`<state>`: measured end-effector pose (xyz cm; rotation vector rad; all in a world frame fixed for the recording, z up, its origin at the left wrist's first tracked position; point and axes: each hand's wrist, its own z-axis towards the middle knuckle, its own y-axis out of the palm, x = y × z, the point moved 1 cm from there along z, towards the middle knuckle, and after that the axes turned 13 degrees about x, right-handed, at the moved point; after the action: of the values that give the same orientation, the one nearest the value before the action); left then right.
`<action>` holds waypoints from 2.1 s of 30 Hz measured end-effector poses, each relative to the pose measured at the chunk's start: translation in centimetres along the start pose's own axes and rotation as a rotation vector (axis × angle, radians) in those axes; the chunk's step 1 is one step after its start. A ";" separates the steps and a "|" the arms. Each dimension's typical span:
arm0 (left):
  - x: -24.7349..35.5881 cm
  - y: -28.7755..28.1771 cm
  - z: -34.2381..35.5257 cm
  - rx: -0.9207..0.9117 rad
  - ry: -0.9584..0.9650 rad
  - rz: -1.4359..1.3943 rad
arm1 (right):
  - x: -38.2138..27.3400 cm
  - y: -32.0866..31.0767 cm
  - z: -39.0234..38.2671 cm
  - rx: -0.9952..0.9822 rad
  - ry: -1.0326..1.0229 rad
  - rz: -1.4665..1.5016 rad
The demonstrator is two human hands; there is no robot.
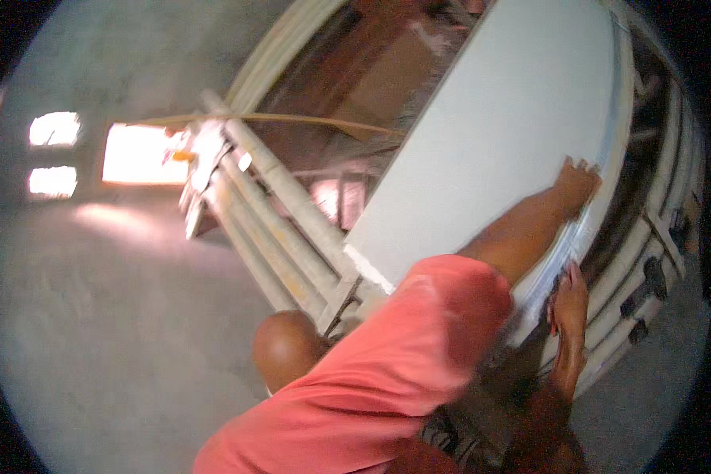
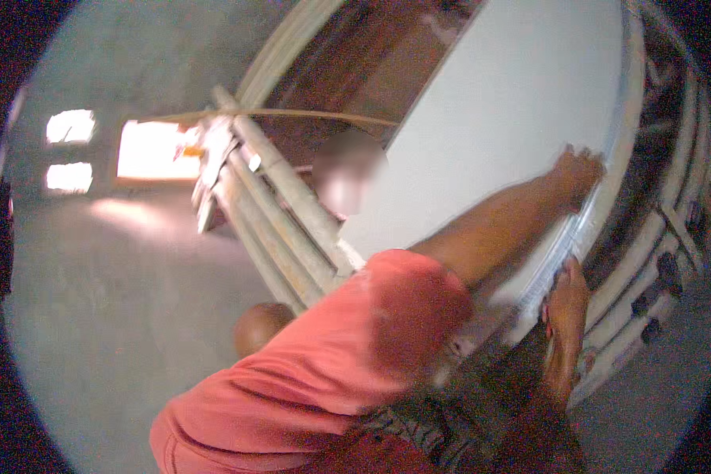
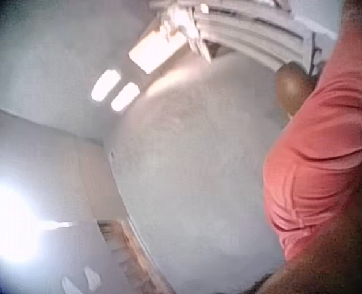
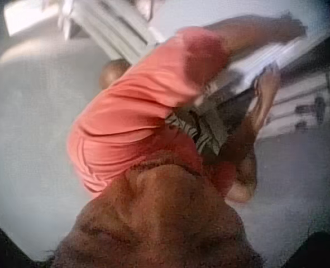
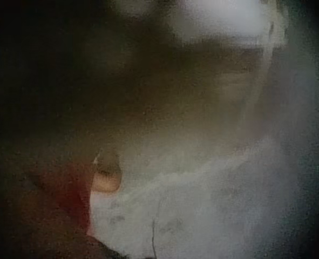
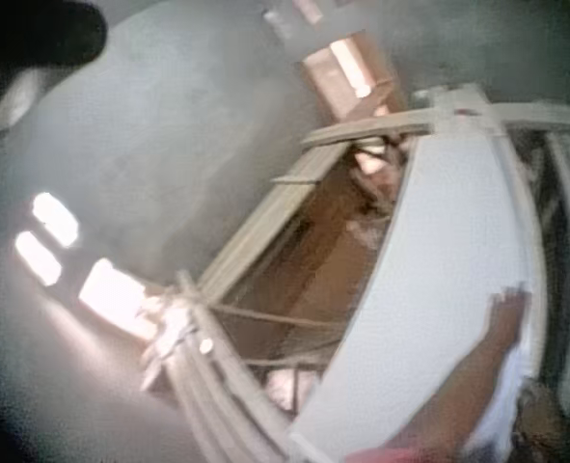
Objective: The person uses a utility knife and a metal ruler to score a long line across a piece of drywall board. They سپس use the knife to cut through the board along the scored line while working on a bamboo scaffolding platform.
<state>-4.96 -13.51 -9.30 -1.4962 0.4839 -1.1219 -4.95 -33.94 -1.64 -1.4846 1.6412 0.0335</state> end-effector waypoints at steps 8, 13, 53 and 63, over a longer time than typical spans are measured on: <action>5.5 -2.1 -3.4 -0.074 -0.001 -0.004 | 7.7 -0.9 -11.6 -0.026 0.130 -0.076; 5.1 -0.9 -2.8 -0.068 -0.045 0.016 | 11.5 0.9 -12.9 0.075 -0.129 -0.186; 3.3 -1.1 2.0 -0.281 0.029 0.108 | 12.6 1.6 -15.4 0.120 -0.050 -0.277; 2.0 -0.1 2.2 -0.265 0.050 0.039 | 11.6 -1.1 -18.4 0.109 -0.044 -0.222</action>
<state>-2.22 -13.91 -8.22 -1.6816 0.7152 -1.0985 -13.32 -53.50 2.87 -1.5620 1.4129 -0.1433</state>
